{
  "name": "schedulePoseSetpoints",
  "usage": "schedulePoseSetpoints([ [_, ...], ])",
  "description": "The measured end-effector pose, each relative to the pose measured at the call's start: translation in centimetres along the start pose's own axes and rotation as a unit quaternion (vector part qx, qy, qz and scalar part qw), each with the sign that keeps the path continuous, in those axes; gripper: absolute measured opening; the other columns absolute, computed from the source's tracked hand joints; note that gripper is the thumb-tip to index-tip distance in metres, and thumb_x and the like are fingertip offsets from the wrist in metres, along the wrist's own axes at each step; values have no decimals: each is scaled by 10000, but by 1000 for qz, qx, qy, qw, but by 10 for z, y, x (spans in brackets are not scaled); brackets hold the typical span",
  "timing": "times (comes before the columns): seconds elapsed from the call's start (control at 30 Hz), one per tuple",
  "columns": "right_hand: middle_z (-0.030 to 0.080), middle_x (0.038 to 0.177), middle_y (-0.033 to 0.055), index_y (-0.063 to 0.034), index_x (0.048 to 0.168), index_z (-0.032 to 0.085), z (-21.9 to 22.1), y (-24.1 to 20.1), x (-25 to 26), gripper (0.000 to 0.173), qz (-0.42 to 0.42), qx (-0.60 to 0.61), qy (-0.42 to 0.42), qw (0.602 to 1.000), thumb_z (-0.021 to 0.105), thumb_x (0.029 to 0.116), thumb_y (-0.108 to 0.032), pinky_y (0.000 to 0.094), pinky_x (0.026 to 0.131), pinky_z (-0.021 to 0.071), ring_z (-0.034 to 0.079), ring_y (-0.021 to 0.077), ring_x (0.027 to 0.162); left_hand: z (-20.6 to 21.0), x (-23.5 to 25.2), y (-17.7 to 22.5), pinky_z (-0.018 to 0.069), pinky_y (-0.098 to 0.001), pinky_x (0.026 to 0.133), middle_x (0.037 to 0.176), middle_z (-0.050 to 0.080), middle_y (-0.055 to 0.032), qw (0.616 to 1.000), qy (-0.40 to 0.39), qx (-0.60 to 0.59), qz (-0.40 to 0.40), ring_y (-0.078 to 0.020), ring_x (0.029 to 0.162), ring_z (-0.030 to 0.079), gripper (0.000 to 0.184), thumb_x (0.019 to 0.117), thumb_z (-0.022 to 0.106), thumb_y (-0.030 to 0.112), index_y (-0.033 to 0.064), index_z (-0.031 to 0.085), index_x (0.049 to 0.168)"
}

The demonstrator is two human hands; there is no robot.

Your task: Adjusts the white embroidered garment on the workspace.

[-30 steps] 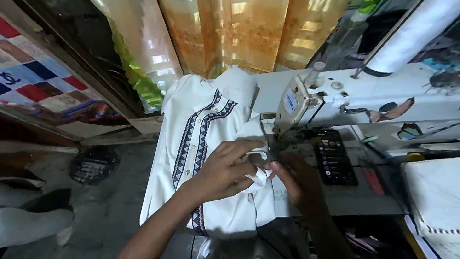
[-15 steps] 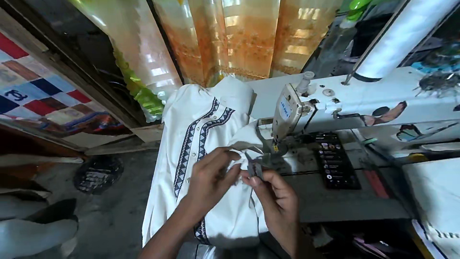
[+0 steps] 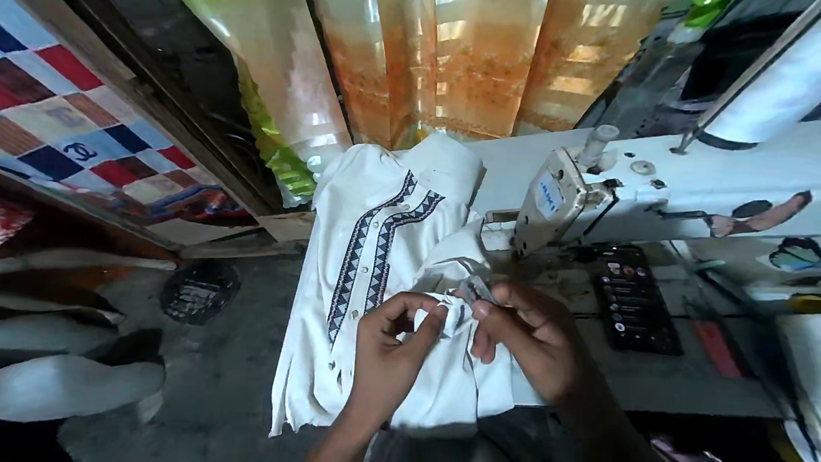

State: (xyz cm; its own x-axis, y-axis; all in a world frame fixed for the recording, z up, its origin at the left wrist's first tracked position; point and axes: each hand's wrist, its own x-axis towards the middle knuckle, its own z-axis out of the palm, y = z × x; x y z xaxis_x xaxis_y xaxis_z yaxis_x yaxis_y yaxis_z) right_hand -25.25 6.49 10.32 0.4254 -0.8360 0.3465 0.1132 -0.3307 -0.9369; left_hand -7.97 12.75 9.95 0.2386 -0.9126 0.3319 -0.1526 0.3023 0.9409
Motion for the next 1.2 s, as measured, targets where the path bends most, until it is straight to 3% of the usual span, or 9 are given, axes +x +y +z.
schedulePoseSetpoints([
  [0.13,703,902,-8,-40,921,659,8,8,-22,138,26,13,58,998,601,996,-140,191,748,610,702,31,822,13,-5,-8,568,-182,675,910,709,33,999,1,-34,-18,-12,745,648,50,942,667,38,39,715,957],
  [0.23,684,984,34,-25,876,661,13,20,-29,178,13,-10,93,996,617,988,-156,174,786,590,676,19,894,19,-10,-13,573,-190,715,960,716,23,998,5,-56,-34,-26,809,665,67,941,665,42,62,729,937],
  [0.53,685,1021,77,-5,847,639,15,26,-34,188,-12,-41,104,994,625,983,-135,144,781,565,662,10,908,26,-21,-14,585,-201,818,1073,708,1,998,38,-41,-9,-51,989,675,61,944,687,82,85,742,919],
  [1.03,678,1047,91,-14,809,618,19,28,-37,205,-1,-48,117,992,633,968,-143,134,807,543,644,13,973,25,-24,-18,577,-197,845,1124,695,14,998,32,-32,37,-50,1029,664,66,973,681,126,116,745,967],
  [1.13,672,1044,76,-20,807,620,19,27,-36,205,0,-21,122,992,636,971,-142,137,811,550,644,10,967,25,-24,-20,573,-207,864,1072,715,49,997,37,-52,34,-44,1020,675,71,991,655,127,143,722,1009],
  [1.2,670,1046,72,-24,799,618,18,27,-35,208,2,-2,128,992,637,969,-142,147,813,560,650,14,968,26,-24,-20,569,-192,815,994,708,65,996,51,-70,16,-19,921,670,65,996,638,108,133,695,1016],
])
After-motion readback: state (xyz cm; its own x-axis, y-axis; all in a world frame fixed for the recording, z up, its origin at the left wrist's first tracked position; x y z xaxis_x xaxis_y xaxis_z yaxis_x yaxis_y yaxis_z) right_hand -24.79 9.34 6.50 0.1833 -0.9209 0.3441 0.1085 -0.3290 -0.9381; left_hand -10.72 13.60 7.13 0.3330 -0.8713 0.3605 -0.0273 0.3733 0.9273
